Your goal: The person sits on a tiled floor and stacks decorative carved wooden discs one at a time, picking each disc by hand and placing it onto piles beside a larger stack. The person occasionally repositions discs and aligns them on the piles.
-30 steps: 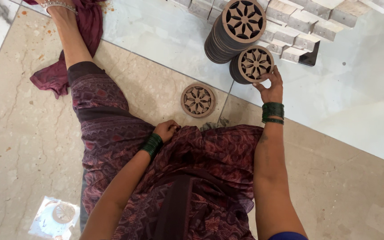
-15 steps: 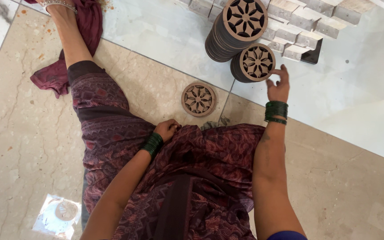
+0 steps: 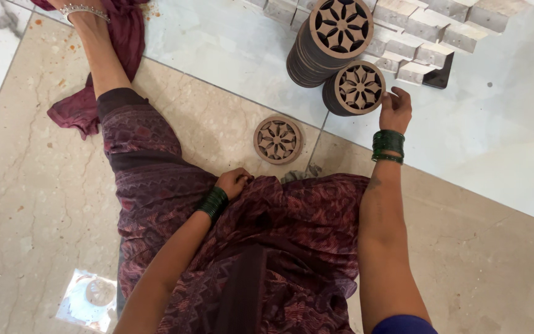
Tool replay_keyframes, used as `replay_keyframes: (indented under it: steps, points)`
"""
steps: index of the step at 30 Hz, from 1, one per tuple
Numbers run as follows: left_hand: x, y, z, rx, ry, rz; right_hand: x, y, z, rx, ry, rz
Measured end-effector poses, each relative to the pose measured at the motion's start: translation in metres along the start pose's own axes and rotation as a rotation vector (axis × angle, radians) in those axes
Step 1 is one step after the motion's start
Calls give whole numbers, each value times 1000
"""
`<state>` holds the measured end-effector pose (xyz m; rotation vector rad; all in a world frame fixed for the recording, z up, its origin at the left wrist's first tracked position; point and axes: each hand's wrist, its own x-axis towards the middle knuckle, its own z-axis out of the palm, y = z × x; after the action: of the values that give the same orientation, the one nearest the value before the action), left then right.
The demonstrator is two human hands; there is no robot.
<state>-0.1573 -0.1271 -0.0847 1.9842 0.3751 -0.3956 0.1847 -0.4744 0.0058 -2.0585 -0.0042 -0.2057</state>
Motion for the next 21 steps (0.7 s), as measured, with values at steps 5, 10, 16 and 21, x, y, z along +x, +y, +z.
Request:
replay_keyframes:
  steps: [5, 10, 16, 21]
  points:
    - [-2, -2, 1, -39, 49, 40, 0, 0, 9, 16, -29, 44]
    - [-1, -5, 2, -72, 39, 27, 5, 0, 14, -34, -27, 60]
    - [-2, -7, 0, 3, 37, 3, 15, 8, 18, -11, -39, 53]
    - [-1, -7, -2, 1, -15, -91, 18, 14, 20, -69, -27, 63]
